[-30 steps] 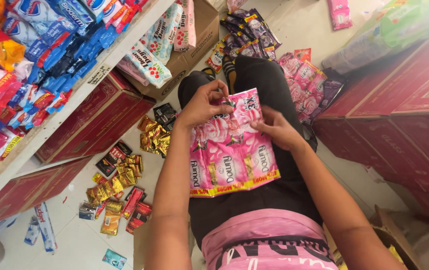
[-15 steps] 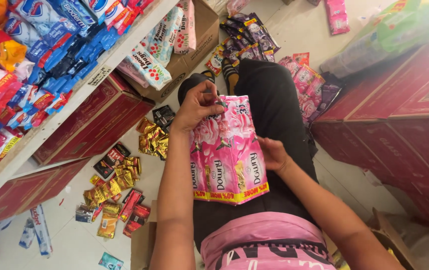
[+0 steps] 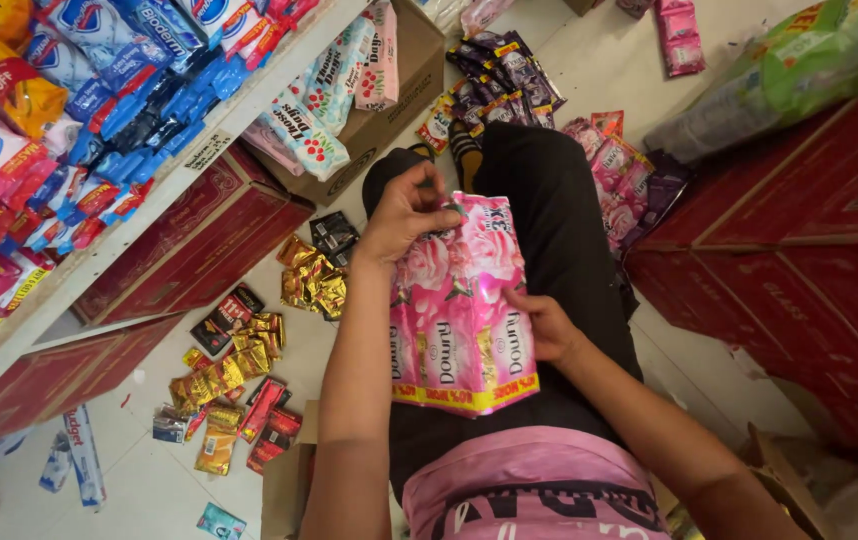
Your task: Organizing and restocking sachets of laundry detergent and fabric softener on shelves.
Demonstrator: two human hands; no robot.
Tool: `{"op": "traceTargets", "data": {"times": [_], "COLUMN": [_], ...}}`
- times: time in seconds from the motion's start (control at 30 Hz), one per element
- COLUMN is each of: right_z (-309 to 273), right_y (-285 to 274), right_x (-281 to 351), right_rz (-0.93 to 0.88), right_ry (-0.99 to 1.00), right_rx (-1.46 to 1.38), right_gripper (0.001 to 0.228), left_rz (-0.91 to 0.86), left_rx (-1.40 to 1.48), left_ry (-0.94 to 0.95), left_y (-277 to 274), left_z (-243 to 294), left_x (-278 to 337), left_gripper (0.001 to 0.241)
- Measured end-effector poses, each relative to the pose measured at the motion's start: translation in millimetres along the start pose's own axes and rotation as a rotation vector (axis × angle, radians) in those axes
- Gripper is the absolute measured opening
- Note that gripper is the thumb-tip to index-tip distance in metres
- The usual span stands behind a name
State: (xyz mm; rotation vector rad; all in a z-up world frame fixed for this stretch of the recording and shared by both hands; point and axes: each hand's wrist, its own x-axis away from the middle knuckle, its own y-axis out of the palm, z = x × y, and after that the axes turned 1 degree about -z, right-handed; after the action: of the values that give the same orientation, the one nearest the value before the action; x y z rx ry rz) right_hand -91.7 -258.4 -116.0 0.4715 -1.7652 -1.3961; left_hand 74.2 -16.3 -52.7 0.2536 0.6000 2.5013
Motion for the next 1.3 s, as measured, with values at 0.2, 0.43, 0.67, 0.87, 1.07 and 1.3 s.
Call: {"op": "traceTargets", "data": {"times": [0.2,0.43,0.67,0.87,1.07,1.3], "right_z": [-33,-106,-128,-165,-183,-165], "right_y": [-43,-48,-15,-89,-67,14], "right_x": [56,128,108,31,2,39], "right_rz": [0.154,0.438,0.712,0.655,0.701,0.499], "right_ry": [-0.162,-0.237,-0.422,-0.563,-0.412,-0.381], "right_rx": [-0.044,0.361,1.183,1.141,0.958,0.663], "right_gripper": [0.051,0.050,0.066,0.049,0.042,0.072], "left_rz": [-0.041,-0.028,0.069,0.047,-0.011,-0.281], "left_rx": [-0.200,-0.447,-0.942,-1.248,-1.310,-1.046], "left_ry": [0.046,-0.038,0.106,0.118,0.031,-0.241], "left_y": [33,76,55,68,72,69], "left_z": [-12,-63,-82,-77,-57,-39], "left_x": [-27,-73,-79,-66,-68,-83], "left_gripper": [0.036,0.044,0.037,0.046,0.060,0.042]}}
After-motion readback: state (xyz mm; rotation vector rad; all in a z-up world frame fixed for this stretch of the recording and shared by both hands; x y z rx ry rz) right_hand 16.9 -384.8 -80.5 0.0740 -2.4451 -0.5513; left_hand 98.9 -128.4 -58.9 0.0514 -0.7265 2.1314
